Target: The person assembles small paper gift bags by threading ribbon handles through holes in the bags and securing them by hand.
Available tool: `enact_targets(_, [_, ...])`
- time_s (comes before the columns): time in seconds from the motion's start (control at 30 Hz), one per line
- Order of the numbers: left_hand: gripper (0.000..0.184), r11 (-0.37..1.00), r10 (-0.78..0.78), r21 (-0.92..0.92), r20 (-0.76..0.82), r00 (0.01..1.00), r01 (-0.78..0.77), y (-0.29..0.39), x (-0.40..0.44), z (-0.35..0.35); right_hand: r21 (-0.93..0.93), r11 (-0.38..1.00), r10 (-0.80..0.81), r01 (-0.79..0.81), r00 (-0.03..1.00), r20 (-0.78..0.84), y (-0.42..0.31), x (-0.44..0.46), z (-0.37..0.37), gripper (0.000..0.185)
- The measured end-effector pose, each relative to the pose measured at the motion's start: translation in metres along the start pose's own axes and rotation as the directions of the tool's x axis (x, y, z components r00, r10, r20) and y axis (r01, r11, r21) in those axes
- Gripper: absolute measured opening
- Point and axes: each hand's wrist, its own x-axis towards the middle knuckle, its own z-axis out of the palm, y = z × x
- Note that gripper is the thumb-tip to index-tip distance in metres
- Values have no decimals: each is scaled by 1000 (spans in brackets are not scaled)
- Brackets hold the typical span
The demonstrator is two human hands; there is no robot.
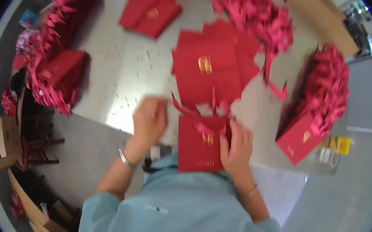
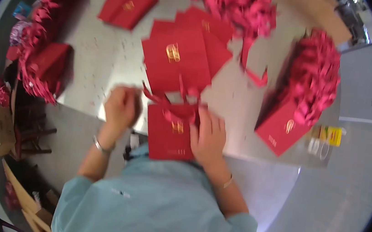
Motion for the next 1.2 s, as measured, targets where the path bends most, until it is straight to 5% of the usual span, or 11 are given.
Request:
enact_targets(0.03, [5, 982, 178, 74, -64, 982, -173, -2, 12, -4, 20, 1000, 1, 0, 1000, -27, 0, 0, 2, 47])
enact_targets(0.17, [6, 937, 330, 130, -25, 944, -324, -12, 33, -7, -9, 1000, -18, 18, 999, -34, 0, 2, 1, 45])
enact_targets(0.4, [17, 960, 227, 155, 57, 972, -233, -28, 58, -7, 19, 999, -41, 42, 998, -40, 3, 0, 3, 45])
enact_targets(0.47, [35, 998, 16, 56, 69, 997, -20, -6, 58, -15, 38, 998, -53, 55, 997, -51, 4, 1, 4, 46])
enact_targets(0.53, [47, 937, 304, 195, -47, 952, -289, 2, 52, -19, 43, 998, -47, 50, 996, -75, 3, -1, 4, 44])
enact_targets(0.63, [34, 924, 382, -102, 155, 911, -370, 41, 23, -11, 22, 996, -86, 90, 986, -141, 3, -6, 5, 41])
enact_targets(0.8, [28, 923, 380, -115, 409, 829, -366, 67, 16, 7, 24, 973, -216, 228, 947, -235, 7, -14, 8, 37])
enact_targets(1.03, [17, 932, 361, -124, 319, 876, -339, 72, 8, 6, 47, 937, -322, 345, 910, -260, 8, -15, 3, 31])
enact_targets(1.2, [17, 894, 441, -24, 223, 869, -447, 87, -8, 1, 232, 941, -197, 245, 957, -211, -6, 25, -33, 25])
